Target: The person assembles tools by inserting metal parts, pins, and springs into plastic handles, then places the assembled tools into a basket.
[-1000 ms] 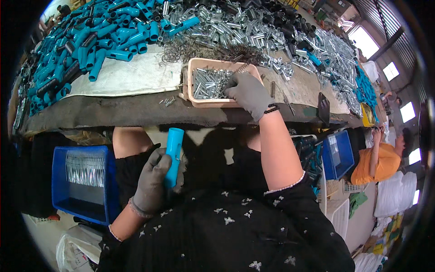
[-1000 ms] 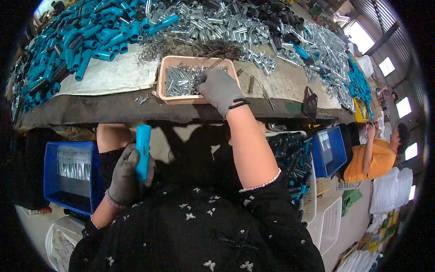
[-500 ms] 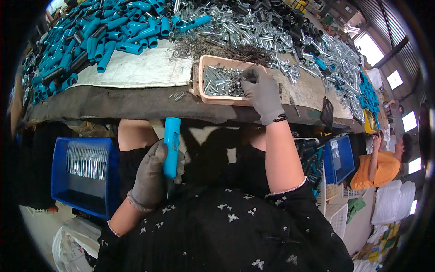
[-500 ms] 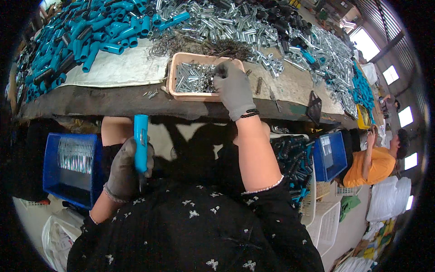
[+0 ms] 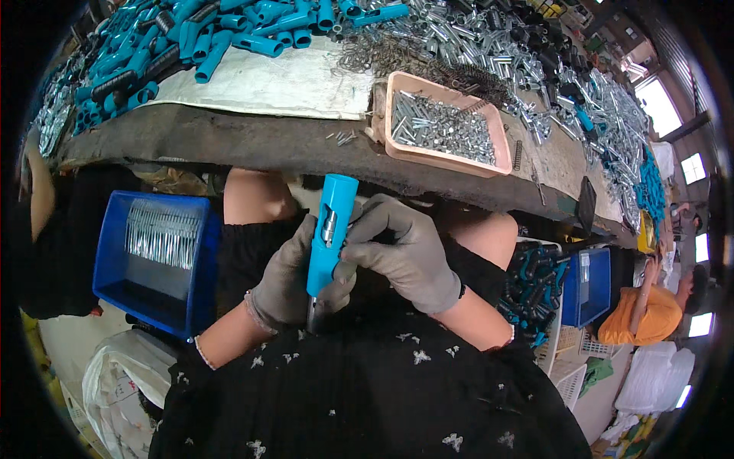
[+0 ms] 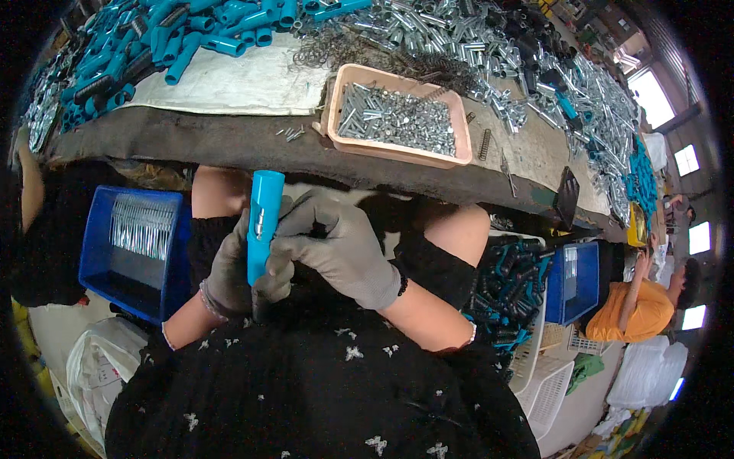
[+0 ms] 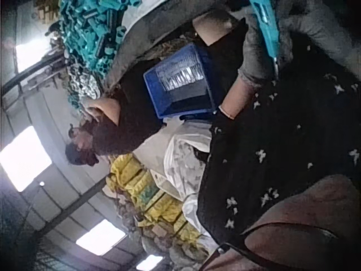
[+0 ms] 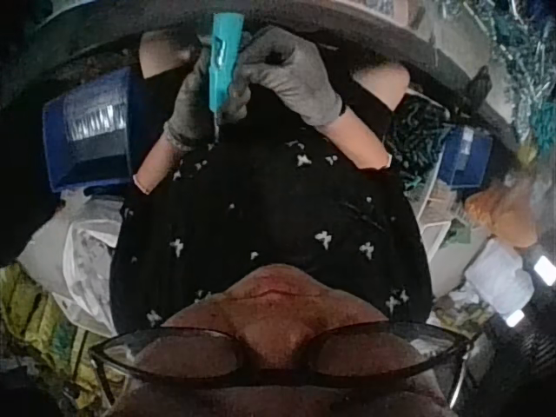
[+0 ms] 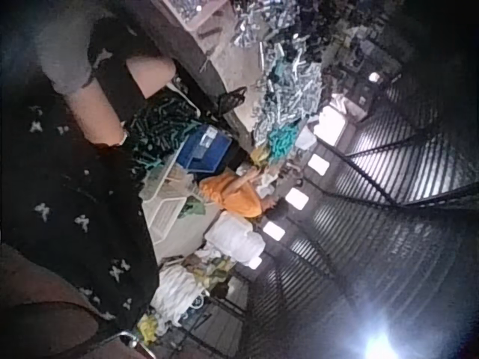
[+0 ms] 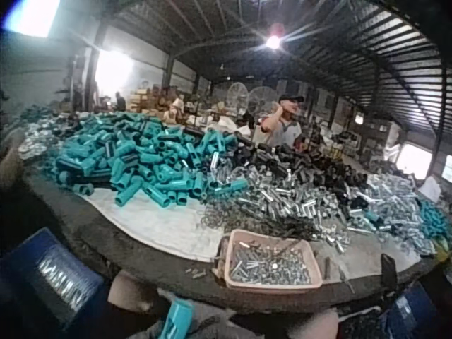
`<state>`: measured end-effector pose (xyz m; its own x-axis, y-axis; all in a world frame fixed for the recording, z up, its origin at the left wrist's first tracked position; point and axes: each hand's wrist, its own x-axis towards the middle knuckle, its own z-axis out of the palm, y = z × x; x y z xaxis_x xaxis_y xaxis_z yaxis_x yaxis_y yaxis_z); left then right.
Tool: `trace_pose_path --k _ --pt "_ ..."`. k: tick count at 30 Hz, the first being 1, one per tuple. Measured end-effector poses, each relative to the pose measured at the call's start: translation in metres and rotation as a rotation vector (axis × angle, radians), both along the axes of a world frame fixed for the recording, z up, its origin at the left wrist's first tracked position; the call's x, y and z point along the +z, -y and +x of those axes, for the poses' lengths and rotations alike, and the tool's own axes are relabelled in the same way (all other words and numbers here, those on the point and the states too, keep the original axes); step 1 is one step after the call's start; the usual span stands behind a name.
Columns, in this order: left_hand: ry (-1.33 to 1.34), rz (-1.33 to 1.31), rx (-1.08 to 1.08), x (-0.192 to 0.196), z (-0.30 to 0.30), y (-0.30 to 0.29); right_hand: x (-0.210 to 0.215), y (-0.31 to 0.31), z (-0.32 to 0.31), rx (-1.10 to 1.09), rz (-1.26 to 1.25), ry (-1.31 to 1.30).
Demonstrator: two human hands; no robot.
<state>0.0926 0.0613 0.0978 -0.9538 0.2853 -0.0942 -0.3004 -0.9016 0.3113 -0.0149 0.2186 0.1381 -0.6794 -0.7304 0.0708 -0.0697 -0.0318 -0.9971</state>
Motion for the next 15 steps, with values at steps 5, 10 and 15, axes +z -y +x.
trace_pose_path --k 5,10,15 --pt "-0.023 -0.232 -0.023 -0.006 -0.004 0.003 -0.005 -0.002 -0.003 0.014 -0.108 0.050" --pt "0.024 -0.349 -0.132 -0.024 0.002 0.004 -0.011 -0.006 -0.011 0.211 -0.147 0.431" --pt "-0.063 -0.206 -0.070 -0.044 0.009 0.012 -0.028 -0.009 -0.002 0.210 -0.222 0.242"
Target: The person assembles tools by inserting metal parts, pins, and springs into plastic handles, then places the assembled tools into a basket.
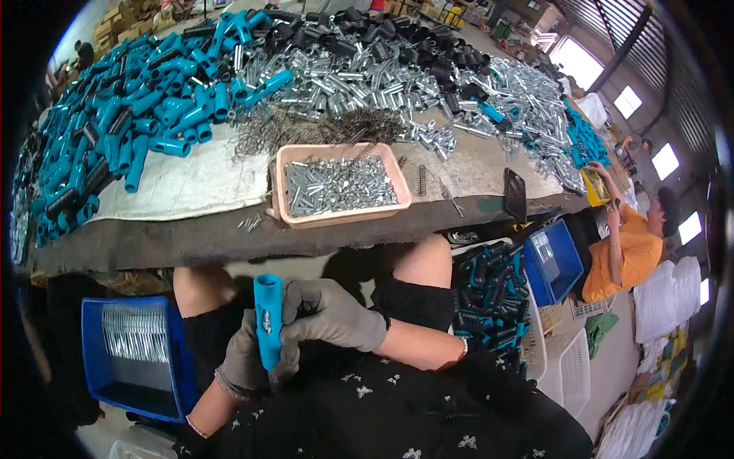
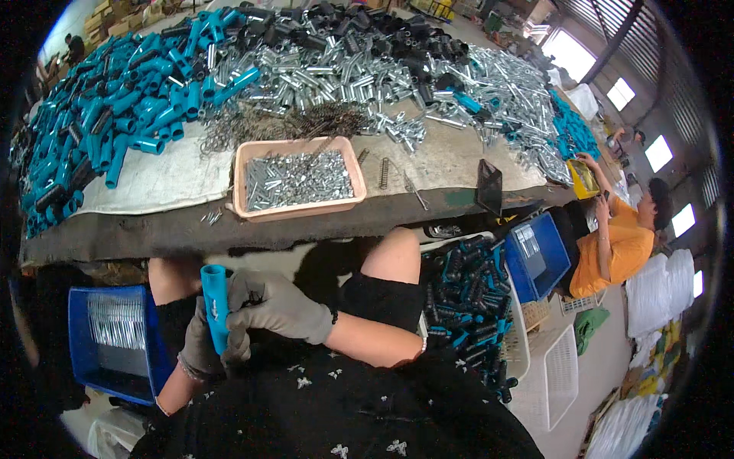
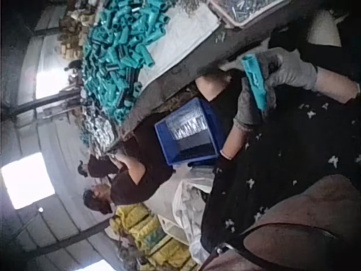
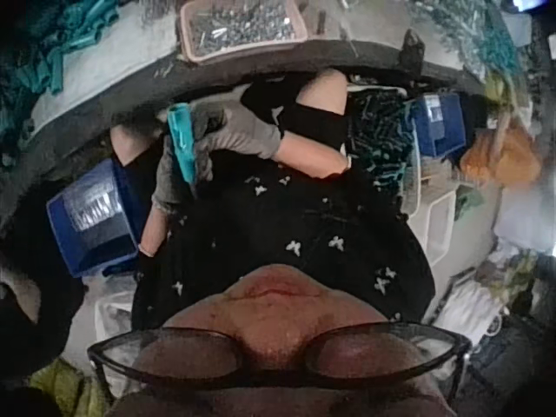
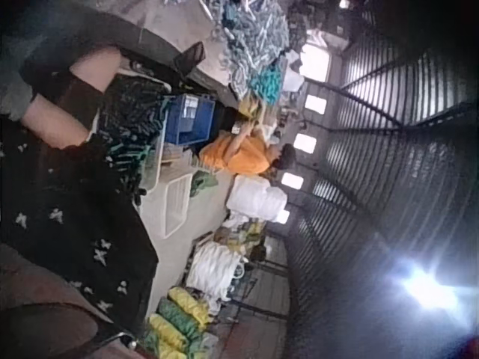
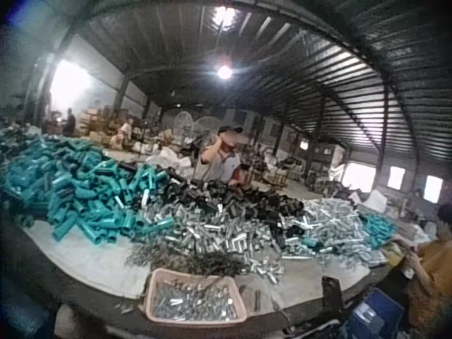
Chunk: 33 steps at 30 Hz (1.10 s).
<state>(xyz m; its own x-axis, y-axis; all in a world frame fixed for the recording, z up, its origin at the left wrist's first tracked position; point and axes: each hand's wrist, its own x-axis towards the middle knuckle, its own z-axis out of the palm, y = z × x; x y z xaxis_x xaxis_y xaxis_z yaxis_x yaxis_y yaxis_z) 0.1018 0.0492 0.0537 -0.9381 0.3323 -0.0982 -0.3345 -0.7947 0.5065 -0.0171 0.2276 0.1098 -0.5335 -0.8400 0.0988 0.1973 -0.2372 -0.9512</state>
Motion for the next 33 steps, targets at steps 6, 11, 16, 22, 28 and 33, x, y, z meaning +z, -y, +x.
trace_pose_path --k 6,11,16,22,28,33 --pt "0.056 -0.431 0.049 -0.002 0.000 0.008 -0.012 -0.002 -0.005 0.057 0.152 -0.048" --pt "-0.115 -0.416 0.173 0.049 -0.015 -0.016 -0.021 0.000 0.003 0.253 0.308 0.041" --pt "-0.023 -0.157 0.431 0.055 -0.031 -0.012 -0.021 0.010 0.010 0.532 0.314 -0.090" --pt "0.021 -0.154 0.507 0.049 -0.033 -0.003 -0.024 0.023 0.023 0.139 0.491 -0.759" --pt "-0.003 -0.166 0.365 0.040 -0.031 0.000 -0.032 0.015 0.026 0.225 0.636 -0.751" --pt "-0.081 -0.194 0.180 0.013 -0.032 0.013 0.062 -0.057 -0.069 0.304 0.490 -0.685"
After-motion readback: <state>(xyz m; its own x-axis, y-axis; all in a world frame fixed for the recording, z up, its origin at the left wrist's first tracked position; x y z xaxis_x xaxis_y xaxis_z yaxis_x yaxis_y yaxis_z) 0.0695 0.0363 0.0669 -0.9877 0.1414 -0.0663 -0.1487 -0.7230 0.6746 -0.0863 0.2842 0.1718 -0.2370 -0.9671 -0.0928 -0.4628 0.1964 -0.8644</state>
